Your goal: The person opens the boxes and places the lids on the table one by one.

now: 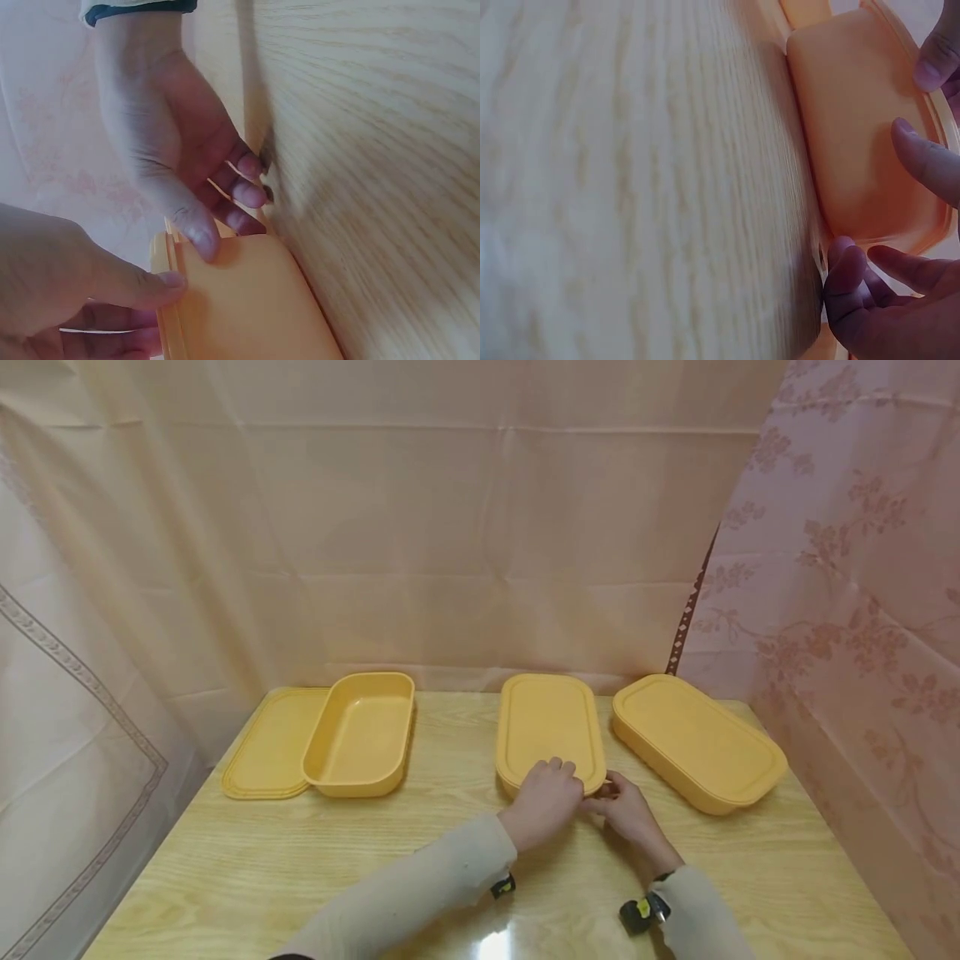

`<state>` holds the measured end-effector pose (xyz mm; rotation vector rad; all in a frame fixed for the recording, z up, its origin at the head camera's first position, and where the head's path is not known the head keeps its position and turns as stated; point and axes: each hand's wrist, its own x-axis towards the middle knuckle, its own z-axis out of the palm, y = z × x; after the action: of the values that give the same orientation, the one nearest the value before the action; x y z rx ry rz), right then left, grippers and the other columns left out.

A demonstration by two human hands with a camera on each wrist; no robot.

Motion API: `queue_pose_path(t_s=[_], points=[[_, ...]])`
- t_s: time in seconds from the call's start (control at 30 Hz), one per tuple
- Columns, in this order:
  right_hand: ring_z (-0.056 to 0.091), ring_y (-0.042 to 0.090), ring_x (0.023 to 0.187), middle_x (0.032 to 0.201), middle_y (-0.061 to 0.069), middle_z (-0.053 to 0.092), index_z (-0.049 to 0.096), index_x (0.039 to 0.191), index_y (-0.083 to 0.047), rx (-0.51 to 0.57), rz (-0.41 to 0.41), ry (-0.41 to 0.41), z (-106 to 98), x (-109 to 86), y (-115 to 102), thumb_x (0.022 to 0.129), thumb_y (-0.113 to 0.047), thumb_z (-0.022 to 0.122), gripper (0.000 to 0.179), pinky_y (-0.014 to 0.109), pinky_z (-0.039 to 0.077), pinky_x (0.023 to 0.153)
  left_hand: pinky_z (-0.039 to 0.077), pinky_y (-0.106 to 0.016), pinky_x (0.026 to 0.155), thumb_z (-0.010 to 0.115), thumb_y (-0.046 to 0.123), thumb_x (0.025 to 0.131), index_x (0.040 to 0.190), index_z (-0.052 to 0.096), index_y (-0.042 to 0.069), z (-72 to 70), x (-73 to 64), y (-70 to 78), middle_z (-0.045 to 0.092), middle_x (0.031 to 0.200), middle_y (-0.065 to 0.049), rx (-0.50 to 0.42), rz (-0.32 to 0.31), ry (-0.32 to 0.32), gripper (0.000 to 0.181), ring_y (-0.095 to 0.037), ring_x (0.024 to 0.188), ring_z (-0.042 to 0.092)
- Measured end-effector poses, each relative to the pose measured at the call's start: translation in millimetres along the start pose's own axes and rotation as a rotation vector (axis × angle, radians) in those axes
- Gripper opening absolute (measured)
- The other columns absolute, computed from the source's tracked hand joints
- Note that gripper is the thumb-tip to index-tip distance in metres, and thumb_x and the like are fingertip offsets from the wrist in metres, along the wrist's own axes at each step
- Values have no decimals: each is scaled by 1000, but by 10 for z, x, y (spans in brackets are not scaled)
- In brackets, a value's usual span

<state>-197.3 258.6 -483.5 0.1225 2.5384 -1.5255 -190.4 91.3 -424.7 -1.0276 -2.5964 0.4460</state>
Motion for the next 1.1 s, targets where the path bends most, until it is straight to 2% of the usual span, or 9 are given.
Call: queue_pose_path(t_s=[0.27,0.4,0.63,0.77,0.93,1.1], points=[[55,10,71,98,10,63,42,136,11,1,-20,-4,-25,3,48,89,-11,68,58,27,49,56,49,-20,60,61,38,95,93,72,35,-71,24,-18,63,89,10,-53,-36,-25,12,-8,81,58],[59,13,70,92,5,62,41,137,9,24,-31,-21,-34,-3,50,89,-11,69,59,27,50,57,49,-20,58,62,34,95,92,72,36,-84,8,-21,63,90,10,-49,-40,-23,11,-8,82,58],[59,13,66,86,1,61,40,141,5,86,-33,-45,-44,-17,38,89,-15,71,64,27,50,55,49,-18,54,63,33,94,86,72,32,-88,-20,-61,62,85,9,-8,-32,82,11,-7,78,58],[59,12,66,86,1,61,39,140,3,98,-27,-49,-45,-22,48,89,-18,71,64,27,51,54,50,-18,54,64,33,94,89,73,28,-106,-27,-103,62,85,9,-13,-29,119,11,-6,77,58],[61,13,70,92,5,62,35,143,3,76,-22,-41,-51,-37,44,89,-22,72,70,28,52,57,52,-18,56,60,34,96,100,72,25,-149,-29,-124,63,89,9,-37,-64,100,15,-5,81,59],[60,15,75,99,11,59,29,148,2,47,-14,-53,-63,-55,31,89,-27,72,78,29,53,60,52,-20,57,62,34,95,102,71,24,-191,-42,-140,63,90,8,-70,-104,71,15,-6,82,59]])
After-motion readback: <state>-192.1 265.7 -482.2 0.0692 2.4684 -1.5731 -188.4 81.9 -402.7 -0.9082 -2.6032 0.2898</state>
